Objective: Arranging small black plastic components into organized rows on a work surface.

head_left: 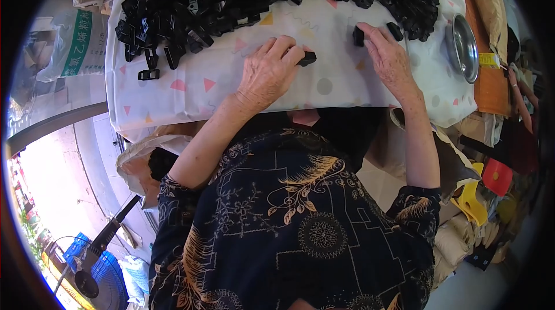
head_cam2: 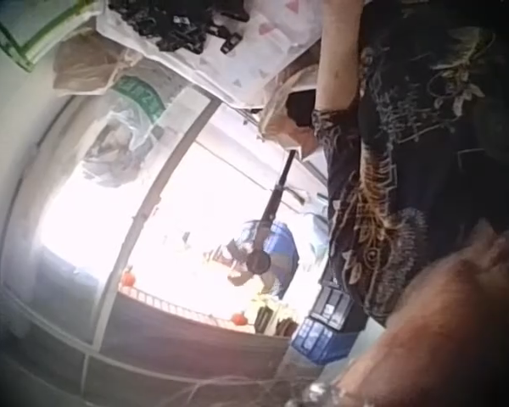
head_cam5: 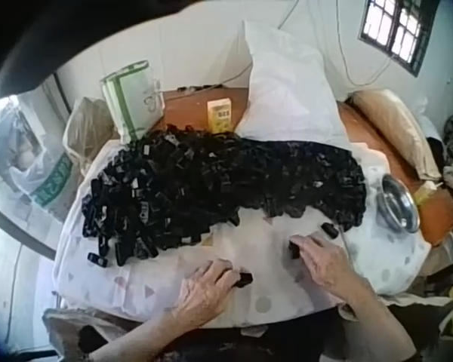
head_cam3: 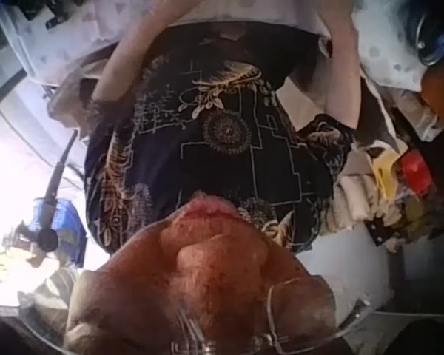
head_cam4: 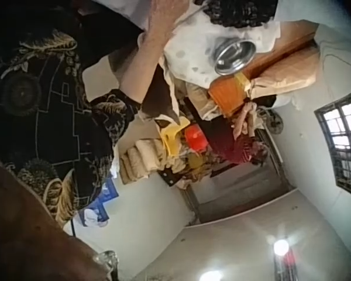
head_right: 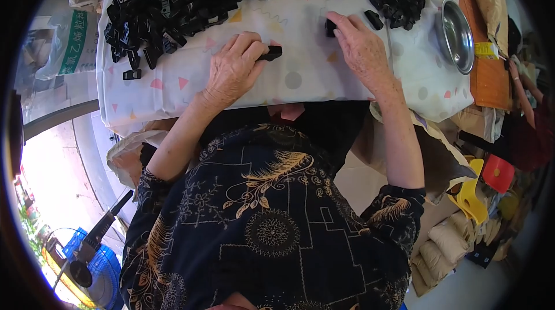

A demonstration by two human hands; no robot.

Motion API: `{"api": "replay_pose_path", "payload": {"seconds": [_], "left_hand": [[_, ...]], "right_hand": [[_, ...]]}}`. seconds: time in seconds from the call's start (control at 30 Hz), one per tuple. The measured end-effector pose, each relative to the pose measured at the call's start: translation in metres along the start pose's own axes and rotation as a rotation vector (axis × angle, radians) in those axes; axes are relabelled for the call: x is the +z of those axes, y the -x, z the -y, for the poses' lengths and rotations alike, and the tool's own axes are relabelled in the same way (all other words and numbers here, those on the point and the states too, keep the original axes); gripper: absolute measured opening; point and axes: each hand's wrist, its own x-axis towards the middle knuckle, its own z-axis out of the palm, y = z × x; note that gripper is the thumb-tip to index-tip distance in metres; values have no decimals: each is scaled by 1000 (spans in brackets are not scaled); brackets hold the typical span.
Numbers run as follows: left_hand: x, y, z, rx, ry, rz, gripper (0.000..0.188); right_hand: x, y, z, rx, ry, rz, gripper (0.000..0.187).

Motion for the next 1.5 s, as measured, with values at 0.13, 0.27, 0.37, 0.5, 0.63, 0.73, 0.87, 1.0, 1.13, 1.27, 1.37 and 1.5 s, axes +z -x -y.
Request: {"api": "replay_pose_path", "payload": {"seconds": [0.13,0.27,0.37,0.5,0.63,0.73,0.87,1.0,1.13,1.27,1.37,1.5], "left_hand": [[-8,7,-1,-18,75,-39,38],[-6,14,5,-171,113,-87,41],[-5,13,9,-160,102,-52,39],[-2,10,12,-133,112,-63,35],[-1,10,12,-142,81,-57,34],[-1,10,13,-167,92,-47,35],[1,10,12,-174,116,-61,35],[2,11,11,-169,132,-87,35],[2,12,12,-189,134,-71,36],[-1,12,13,-196,140,-65,37],[0,11,11,-196,143,-51,36],[0,7,10,-129,107,-75,36]], "right_hand": [[-13,-7,-7,-274,246,-40,32],[-12,-16,-15,-330,198,93,33],[-9,-18,-17,-311,144,109,31],[12,-11,7,-111,-349,52,27],[28,-7,58,-248,-329,1,29],[38,-14,68,-423,-156,-62,33],[46,-17,71,-547,-12,-78,34],[45,-18,71,-583,25,-63,36],[47,-24,72,-668,93,-87,39],[52,-23,67,-645,98,-76,40],[52,-19,65,-593,87,-61,38],[58,-5,62,-551,182,-133,36]]}}
